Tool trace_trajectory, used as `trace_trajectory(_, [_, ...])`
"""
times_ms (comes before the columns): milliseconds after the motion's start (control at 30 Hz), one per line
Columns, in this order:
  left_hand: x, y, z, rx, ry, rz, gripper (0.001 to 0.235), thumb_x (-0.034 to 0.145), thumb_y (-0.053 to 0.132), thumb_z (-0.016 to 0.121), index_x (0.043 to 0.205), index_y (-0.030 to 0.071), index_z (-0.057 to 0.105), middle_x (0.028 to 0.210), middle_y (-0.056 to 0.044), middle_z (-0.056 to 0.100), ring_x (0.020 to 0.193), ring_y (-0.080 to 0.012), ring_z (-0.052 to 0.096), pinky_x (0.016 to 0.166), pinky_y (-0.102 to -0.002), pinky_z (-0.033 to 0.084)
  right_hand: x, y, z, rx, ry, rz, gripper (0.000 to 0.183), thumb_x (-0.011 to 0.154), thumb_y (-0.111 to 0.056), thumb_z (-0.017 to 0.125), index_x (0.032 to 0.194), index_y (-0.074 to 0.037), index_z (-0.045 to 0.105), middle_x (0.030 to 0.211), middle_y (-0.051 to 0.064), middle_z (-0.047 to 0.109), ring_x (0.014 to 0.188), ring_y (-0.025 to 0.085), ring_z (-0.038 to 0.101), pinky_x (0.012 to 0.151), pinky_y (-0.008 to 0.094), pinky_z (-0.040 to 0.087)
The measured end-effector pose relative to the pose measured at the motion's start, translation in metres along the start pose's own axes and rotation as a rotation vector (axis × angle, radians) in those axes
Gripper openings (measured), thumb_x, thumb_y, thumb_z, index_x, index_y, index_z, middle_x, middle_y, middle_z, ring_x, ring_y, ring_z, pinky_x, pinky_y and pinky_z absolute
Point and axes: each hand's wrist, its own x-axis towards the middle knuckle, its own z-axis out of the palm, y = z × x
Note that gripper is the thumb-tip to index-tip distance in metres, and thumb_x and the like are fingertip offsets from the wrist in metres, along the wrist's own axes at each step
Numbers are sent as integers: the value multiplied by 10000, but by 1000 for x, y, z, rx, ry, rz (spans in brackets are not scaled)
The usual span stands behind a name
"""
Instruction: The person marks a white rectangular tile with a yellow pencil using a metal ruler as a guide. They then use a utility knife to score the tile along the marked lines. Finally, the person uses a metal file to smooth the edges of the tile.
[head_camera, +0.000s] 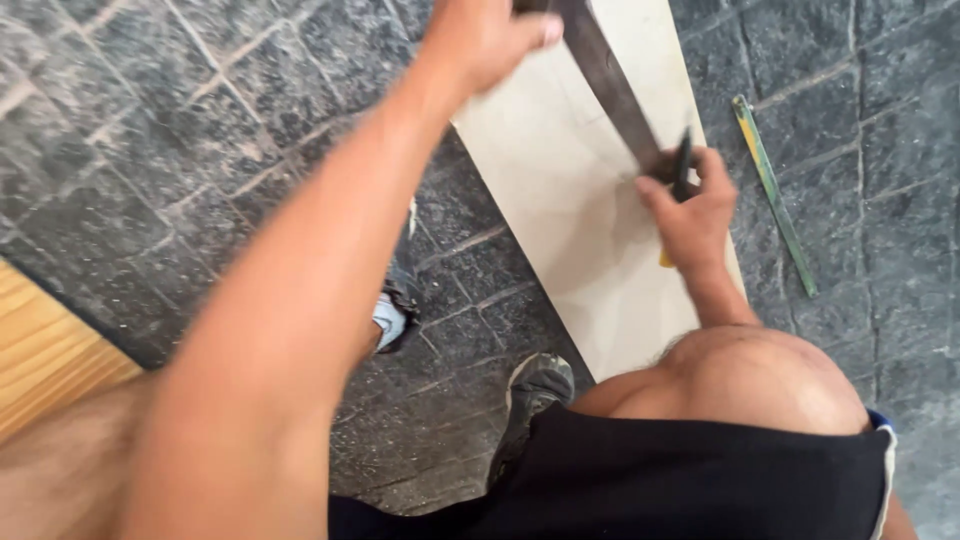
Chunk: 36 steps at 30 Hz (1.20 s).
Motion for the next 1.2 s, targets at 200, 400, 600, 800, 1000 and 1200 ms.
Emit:
trace_trajectory(200, [-167,75,-3,-578,163,-501,486,871,263,681,1292,37,592,1243,-143,690,1146,-261,647,1008,-394,508,33,-22,-12,482,20,335,138,992,-118,686,1020,-112,551,811,53,635,582,83,623,430,176,439])
trace_trajectory(400, [-234,49,104,-492,530,-917,317,769,247,791,1036,123,673,931,-44,741,863,-215,687,839,-339,520,56,-13,1,-238,-44,-141,349,867,-176,876,1158,-83,708,1092,103,590,976,290,618,876,387,465])
trace_trajectory(600, [-208,71,67,-446,481,-1084,409,733,269,785,1119,166,696,1032,-38,767,937,-255,717,826,-375,525,65,-12,8,-390,28,-225,465,848,-182,906,1156,23,623,1112,164,576,956,358,590,802,455,477])
trace_trajectory(800, [-198,61,69,-411,445,-1134,455,667,300,831,1080,158,705,1009,-49,773,932,-274,722,846,-385,514,75,-12,8,-357,50,-246,525,833,-168,937,1192,49,622,1109,171,612,982,340,607,840,434,494])
trace_trajectory(1000, [-197,66,65,-411,464,-1105,414,679,278,847,1039,155,684,970,-39,766,897,-266,715,820,-389,507,69,-21,4,-322,-30,-333,455,835,-123,922,1152,34,635,1088,173,569,949,328,554,812,422,463])
trace_trajectory(1200, [-202,53,84,-323,602,-996,430,626,261,880,1008,149,716,972,-59,709,875,-272,685,836,-389,505,72,-17,1,-395,-74,-380,450,840,-189,952,1119,55,696,1138,177,549,977,350,575,825,457,485])
